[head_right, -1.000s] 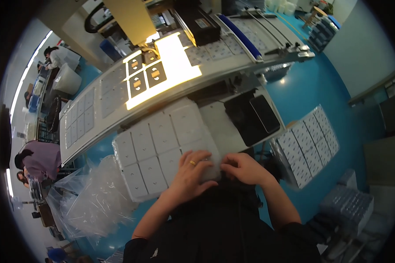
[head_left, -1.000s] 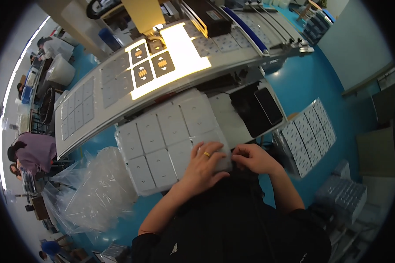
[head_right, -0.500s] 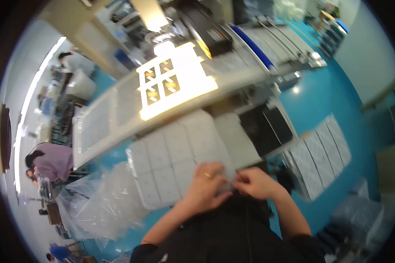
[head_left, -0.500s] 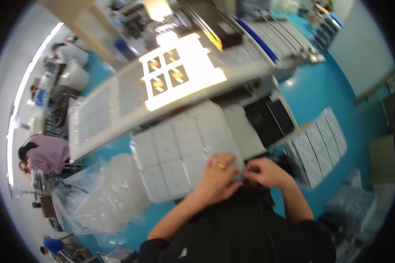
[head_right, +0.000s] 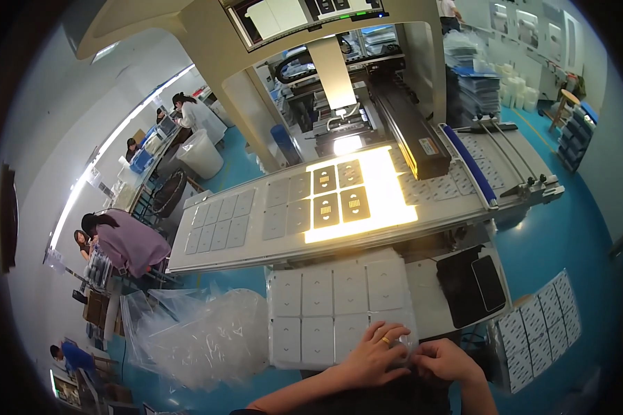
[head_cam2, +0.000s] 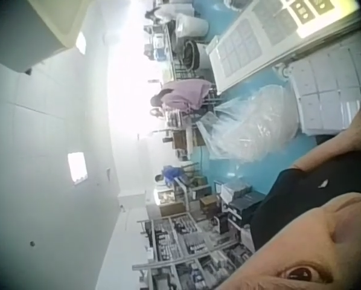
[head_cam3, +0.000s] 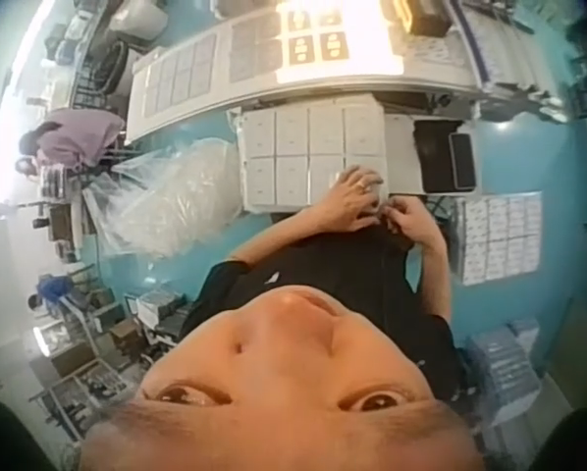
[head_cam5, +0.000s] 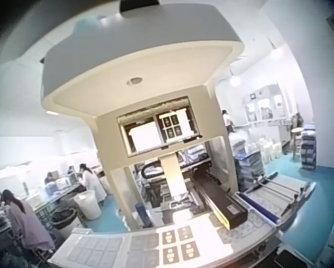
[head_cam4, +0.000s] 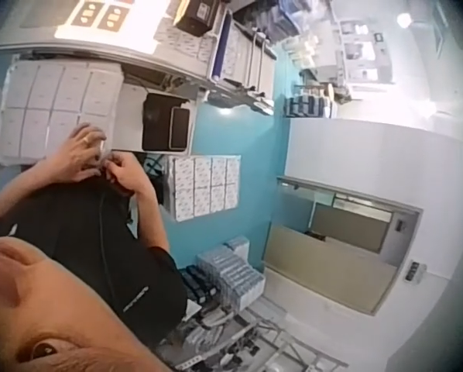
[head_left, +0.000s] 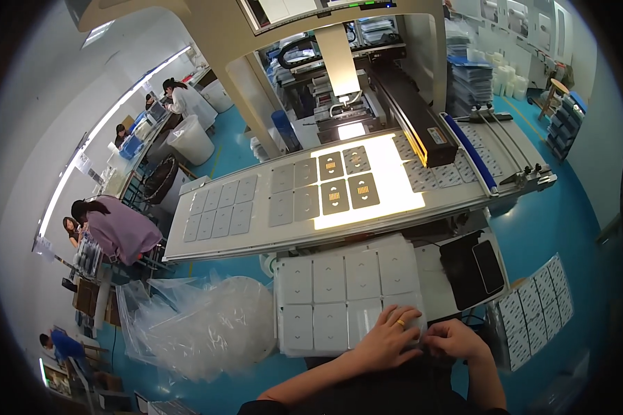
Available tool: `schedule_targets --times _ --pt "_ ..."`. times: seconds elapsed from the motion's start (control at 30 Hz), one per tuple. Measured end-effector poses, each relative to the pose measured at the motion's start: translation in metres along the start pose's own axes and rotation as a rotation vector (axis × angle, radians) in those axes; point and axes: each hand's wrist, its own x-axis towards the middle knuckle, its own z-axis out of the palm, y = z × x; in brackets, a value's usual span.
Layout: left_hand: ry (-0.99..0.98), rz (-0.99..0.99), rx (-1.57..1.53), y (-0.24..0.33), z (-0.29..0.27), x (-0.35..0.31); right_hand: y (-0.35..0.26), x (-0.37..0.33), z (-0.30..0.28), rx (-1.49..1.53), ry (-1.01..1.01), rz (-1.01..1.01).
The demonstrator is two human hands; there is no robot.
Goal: Sort and place component sheets into trays and seal them with plastic film.
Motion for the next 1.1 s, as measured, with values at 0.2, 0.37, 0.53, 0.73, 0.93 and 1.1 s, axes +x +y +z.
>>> schedule_targets --times 0.2,0.37,0.53,0.73,0.93,1.1 --pt "0.019 -0.015 0.017 0.001 0.007 0.001 0.002 0.002 0.003 -0.004 0.043 -0.001" --pt "0.017 -0.039 0.025 0.011 0.007 0.002 0.012 0.003 0.005 0.020 0.063 -0.002" --pt "0.037 -0.040 0.021 0.010 0.012 0.001 0.015 0.004 0.005 0.030 0.058 0.012" --pt "0.014 -0.048 0.028 0.010 0.011 0.003 0.009 0.003 0.005 0.016 0.114 -0.039" --pt "-0.001 -0.047 0.033 0.012 0.016 0.001 0.011 0.000 0.008 -0.037 0.116 -0.042" --pt "-0.044 -0.045 0.002 0.013 0.012 0.001 0.007 -0.005 0.011 -0.037 0.113 -0.051"
